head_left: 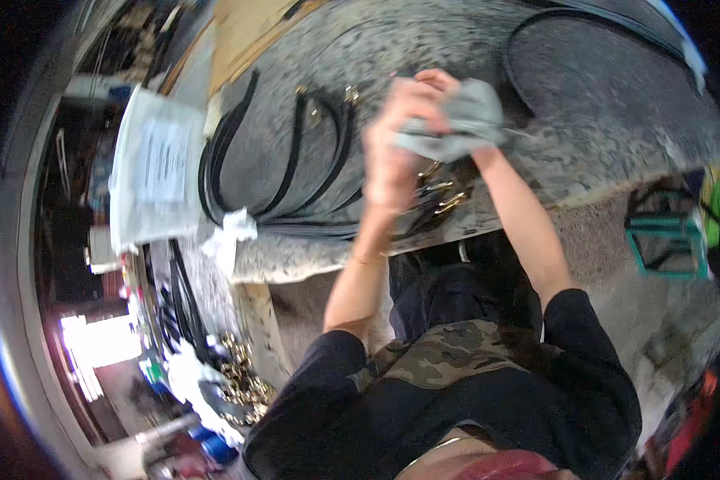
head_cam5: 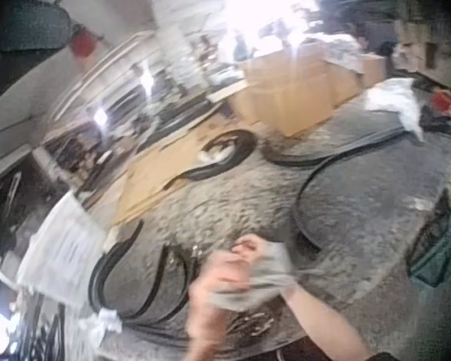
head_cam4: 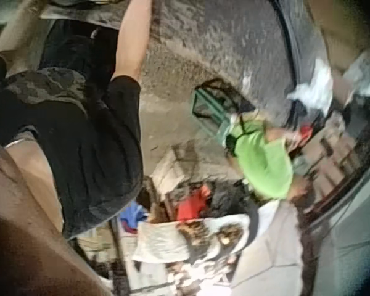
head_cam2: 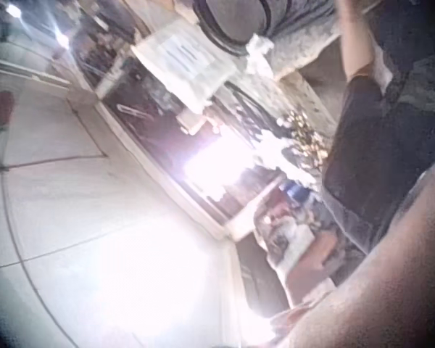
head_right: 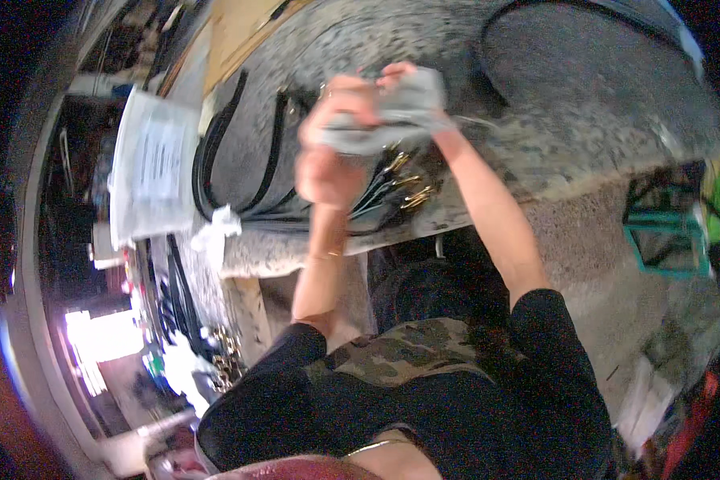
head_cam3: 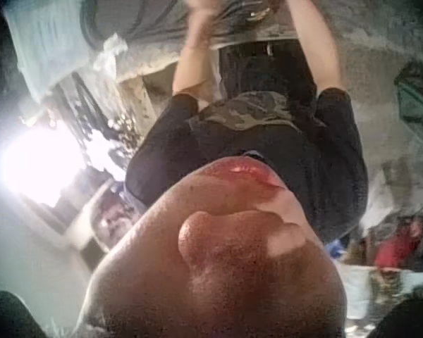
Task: Manually assemble and clean hardware on black leather straps.
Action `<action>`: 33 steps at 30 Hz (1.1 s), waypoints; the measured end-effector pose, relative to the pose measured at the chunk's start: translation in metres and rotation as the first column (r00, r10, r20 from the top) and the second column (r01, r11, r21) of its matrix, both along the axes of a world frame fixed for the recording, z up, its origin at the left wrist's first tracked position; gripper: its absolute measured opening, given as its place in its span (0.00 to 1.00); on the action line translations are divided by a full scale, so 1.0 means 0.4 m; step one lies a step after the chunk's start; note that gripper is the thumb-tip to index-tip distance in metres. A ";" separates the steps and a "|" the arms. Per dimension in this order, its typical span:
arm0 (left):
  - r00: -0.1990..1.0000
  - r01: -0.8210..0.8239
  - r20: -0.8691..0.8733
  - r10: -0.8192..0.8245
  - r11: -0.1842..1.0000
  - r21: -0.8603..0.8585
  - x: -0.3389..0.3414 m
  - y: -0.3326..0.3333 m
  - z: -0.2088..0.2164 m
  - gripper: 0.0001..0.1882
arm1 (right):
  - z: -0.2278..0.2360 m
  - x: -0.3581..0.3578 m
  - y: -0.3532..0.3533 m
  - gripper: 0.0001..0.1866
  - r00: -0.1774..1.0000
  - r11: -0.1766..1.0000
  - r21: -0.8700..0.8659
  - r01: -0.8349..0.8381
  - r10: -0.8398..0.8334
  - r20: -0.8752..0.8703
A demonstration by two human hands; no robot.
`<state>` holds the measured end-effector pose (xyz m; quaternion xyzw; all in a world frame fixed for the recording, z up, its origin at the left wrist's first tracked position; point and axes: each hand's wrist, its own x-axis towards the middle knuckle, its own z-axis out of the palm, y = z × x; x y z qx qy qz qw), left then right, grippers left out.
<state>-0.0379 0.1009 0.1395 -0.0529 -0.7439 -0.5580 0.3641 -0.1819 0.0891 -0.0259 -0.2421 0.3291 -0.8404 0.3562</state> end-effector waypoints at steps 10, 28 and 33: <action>0.742 -0.216 0.232 0.629 0.552 -0.805 0.237 -0.195 -0.170 0.09 | 0.005 -0.012 -0.061 0.06 0.987 0.988 0.128 -0.088 0.070 0.142; 0.850 -0.086 0.194 0.490 0.492 -0.866 0.170 -0.276 -0.302 0.16 | -0.009 -0.021 -0.048 0.07 0.985 0.990 0.074 -0.124 0.113 0.132; 0.847 -0.066 0.227 0.480 0.520 -0.852 0.167 -0.283 -0.303 0.18 | -0.007 -0.019 -0.049 0.07 0.983 0.988 0.075 -0.134 0.123 0.137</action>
